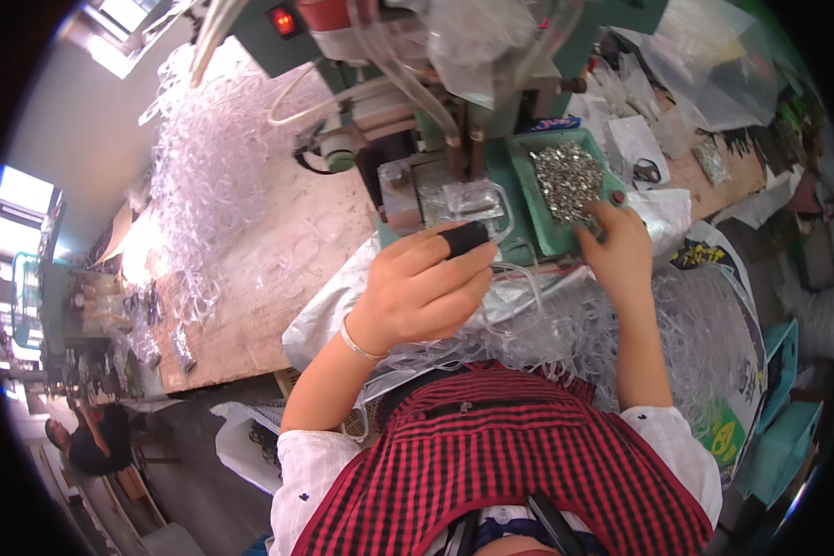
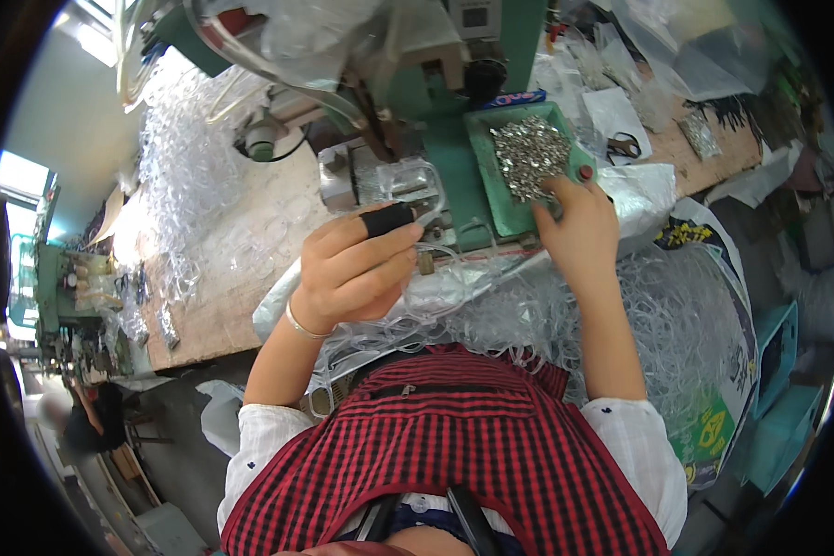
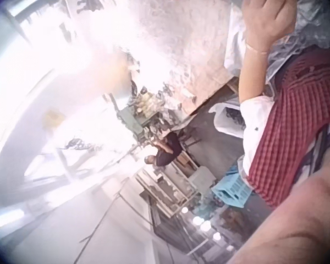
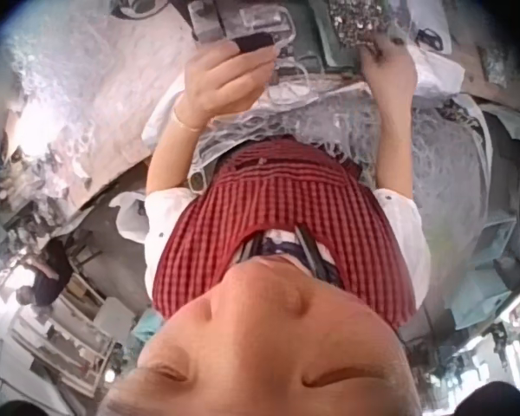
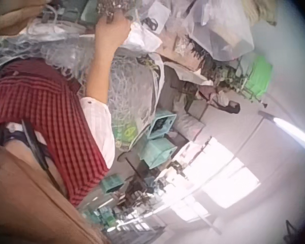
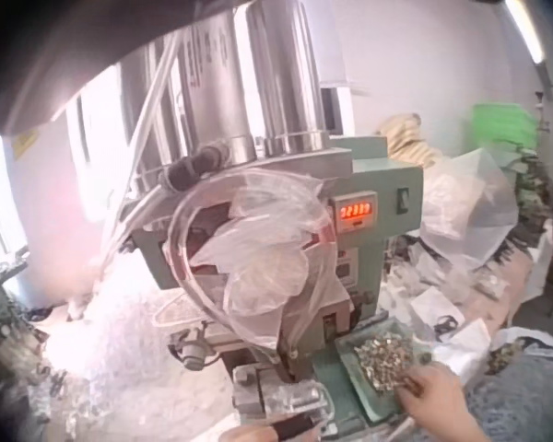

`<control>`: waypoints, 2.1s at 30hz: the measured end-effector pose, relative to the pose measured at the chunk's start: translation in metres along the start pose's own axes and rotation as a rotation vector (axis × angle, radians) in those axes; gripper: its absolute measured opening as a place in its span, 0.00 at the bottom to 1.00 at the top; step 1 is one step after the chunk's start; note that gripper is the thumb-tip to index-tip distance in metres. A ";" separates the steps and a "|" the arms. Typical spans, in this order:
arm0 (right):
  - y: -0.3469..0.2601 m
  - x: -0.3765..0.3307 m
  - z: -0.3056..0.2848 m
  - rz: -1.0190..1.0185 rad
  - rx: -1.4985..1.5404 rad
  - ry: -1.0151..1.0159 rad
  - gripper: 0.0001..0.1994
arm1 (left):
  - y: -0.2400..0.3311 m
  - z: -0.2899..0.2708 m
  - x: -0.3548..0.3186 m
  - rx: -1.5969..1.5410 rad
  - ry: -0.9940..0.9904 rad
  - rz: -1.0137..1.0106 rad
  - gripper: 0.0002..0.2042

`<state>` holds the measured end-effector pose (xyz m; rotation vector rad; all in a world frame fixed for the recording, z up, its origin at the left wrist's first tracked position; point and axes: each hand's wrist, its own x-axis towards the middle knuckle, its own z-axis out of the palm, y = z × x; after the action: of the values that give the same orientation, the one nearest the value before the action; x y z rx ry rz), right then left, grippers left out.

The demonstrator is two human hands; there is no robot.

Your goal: The person repeatedly picks up small metal fasteners and threads clear plastic cords through a machine to attach them. The person handles the cords and fasteners by hand, feeding them into the machine and removing the finished pieces.

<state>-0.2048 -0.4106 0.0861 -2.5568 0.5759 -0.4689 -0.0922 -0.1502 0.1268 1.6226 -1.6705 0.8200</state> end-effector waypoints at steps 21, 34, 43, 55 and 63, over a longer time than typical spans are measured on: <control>-0.006 0.053 0.053 -0.108 0.488 0.268 0.07 | -0.063 -0.124 -0.162 0.682 -0.493 -1.104 0.17; 0.001 -0.001 0.006 -0.067 0.544 0.161 0.06 | -0.043 -0.084 -0.116 0.225 0.483 -1.201 0.09; -0.099 0.045 0.023 -0.157 0.908 -0.018 0.19 | -0.054 -0.030 -0.129 -0.202 0.586 -1.314 0.09; -0.118 0.034 0.032 -0.084 1.294 -0.185 0.28 | -0.032 -0.051 0.025 -0.484 0.729 -0.593 0.08; -0.066 0.037 0.019 -0.207 0.825 0.060 0.24 | -0.001 -0.015 0.009 -0.253 0.313 -0.271 0.08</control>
<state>-0.1446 -0.3690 0.1125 -1.8113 0.0846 -0.6835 -0.0913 -0.1434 0.1430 1.4223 -1.2483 0.6564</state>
